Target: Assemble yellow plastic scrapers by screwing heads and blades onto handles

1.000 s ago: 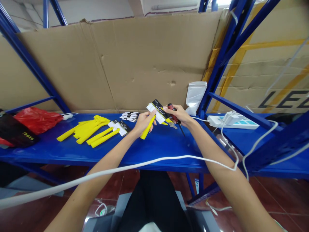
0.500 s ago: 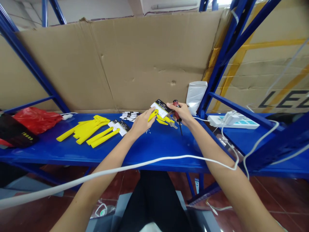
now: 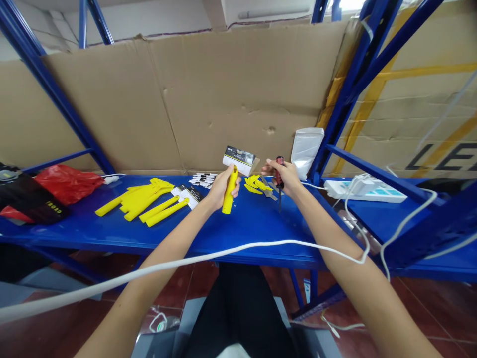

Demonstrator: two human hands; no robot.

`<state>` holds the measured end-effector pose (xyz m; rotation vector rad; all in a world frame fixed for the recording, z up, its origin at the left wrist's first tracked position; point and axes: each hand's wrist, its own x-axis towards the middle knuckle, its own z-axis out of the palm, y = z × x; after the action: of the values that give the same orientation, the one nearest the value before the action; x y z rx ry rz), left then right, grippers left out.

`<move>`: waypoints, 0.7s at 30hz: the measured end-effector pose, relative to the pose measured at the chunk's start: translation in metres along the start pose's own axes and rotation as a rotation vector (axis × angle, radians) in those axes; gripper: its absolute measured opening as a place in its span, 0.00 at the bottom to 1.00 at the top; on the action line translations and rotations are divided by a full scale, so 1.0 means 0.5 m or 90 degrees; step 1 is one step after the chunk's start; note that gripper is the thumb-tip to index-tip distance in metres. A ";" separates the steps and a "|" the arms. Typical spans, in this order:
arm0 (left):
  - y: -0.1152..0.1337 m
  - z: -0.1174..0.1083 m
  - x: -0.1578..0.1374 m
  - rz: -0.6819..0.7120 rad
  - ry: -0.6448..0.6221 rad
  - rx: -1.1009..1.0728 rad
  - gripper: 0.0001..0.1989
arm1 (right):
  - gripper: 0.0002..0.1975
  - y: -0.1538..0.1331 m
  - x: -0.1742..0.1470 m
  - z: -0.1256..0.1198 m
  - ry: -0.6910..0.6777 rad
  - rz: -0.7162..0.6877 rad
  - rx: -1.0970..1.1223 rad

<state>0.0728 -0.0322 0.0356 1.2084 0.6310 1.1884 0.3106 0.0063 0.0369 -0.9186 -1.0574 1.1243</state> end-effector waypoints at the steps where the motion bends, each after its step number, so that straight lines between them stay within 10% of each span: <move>1: 0.004 -0.002 0.001 -0.030 -0.020 -0.034 0.24 | 0.18 0.002 -0.001 0.001 -0.009 0.002 0.000; 12: 0.025 -0.037 0.009 -0.268 -0.087 -0.154 0.21 | 0.32 0.033 -0.039 0.051 -0.201 -0.015 -0.012; 21: 0.023 -0.078 -0.031 -0.342 -0.030 -0.077 0.09 | 0.28 0.040 -0.061 0.083 -0.139 0.009 -0.041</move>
<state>0.0295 -0.0333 0.0315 0.8847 0.7761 0.7317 0.2629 -0.0178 0.0228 -0.8674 -1.2730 1.2287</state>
